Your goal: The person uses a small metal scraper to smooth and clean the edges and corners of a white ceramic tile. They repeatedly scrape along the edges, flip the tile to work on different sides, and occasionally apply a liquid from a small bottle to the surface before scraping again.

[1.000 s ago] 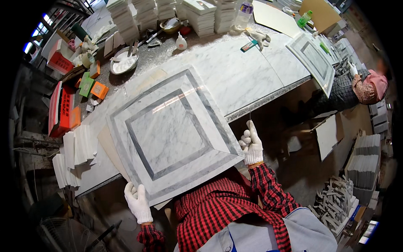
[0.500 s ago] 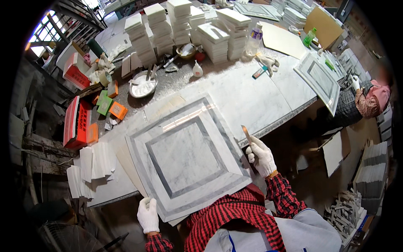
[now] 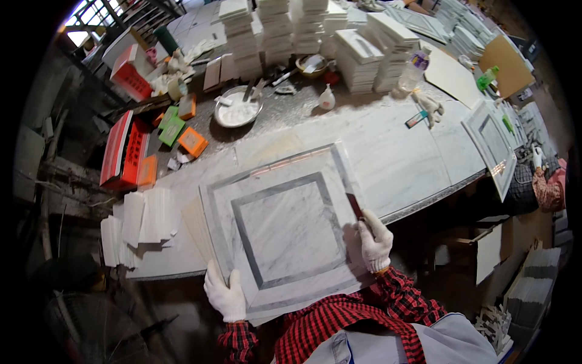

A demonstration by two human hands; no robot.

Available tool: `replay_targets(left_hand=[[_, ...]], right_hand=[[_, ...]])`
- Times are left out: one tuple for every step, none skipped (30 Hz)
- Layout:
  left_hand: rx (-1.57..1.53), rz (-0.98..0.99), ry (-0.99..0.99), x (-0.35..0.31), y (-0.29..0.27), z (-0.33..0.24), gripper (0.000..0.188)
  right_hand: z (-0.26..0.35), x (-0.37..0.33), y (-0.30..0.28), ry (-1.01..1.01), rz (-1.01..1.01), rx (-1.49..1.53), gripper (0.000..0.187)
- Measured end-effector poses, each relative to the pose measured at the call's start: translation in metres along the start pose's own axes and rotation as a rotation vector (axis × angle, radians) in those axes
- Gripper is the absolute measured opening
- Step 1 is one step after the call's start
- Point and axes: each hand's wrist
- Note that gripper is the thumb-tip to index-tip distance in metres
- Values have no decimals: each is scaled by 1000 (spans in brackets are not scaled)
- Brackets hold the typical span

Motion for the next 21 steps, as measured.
replay_targets(left_hand=[[21, 24, -8, 1, 4, -4, 68], [51, 8, 15, 0, 6, -4, 69], [81, -7, 39, -1, 8, -3, 70], [107, -22, 62, -3, 11, -2, 72], [126, -42, 68, -5, 16, 0, 72], [146, -62, 74, -7, 21, 2, 72], [170, -81, 76, -9, 21, 2, 72], [170, -86, 80, -11, 22, 1, 72], [170, -91, 83, -9, 25, 0, 72], [174, -102, 84, -8, 25, -1, 72], [172, -113, 92, -9, 26, 0, 71], [170, -125, 100, -11, 29, 2, 71], [166, -139, 111, -11, 32, 4, 71], [163, -154, 114, -12, 33, 6, 71], [161, -168, 118, -13, 34, 7, 70], [157, -182, 122, -14, 35, 7, 70], [147, -196, 124, -15, 36, 7, 70], [138, -209, 127, -15, 39, 7, 70], [132, -223, 131, -16, 40, 7, 69], [129, -230, 130, -16, 41, 8, 69], [125, -236, 130, -17, 43, 9, 70]], right_hand=[[-3, 1, -2, 15, -10, 44, 34], [-6, 1, 0, 4, -18, 62, 34], [-9, 0, 3, -5, -27, 81, 35], [-9, 0, 4, -17, -38, 95, 35], [-6, -1, 1, 41, 3, 71, 35], [-6, -1, 1, 28, -6, 56, 35], [-5, 1, 2, 16, -11, 43, 35], [-6, 1, 2, 5, -14, 30, 35], [-9, 1, 2, 22, -21, 56, 35], [-12, 2, 2, -2, -33, 23, 35], [-16, 3, 2, -27, -44, -9, 35], [-18, 2, 1, -51, -54, -41, 35], [-18, 2, 1, -72, -59, -61, 35], [-19, 2, 2, -67, -48, -55, 35], [-21, 1, 3, -61, -37, -48, 36], [-23, 0, 3, -56, -27, -43, 36], [-28, 0, 3, -93, -34, -54, 35], [-33, 1, 2, -130, -40, -66, 35], [-36, 2, 2, -166, -46, -73, 34], [-38, 2, 2, -166, -44, -69, 34], [-40, 2, 1, -166, -42, -64, 34]])
Point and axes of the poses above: each hand's wrist, its own x-axis towards the middle knuckle, its own y-axis out of the palm, z = x × y, and after that the axes turned 13 degrees about y, right-handed
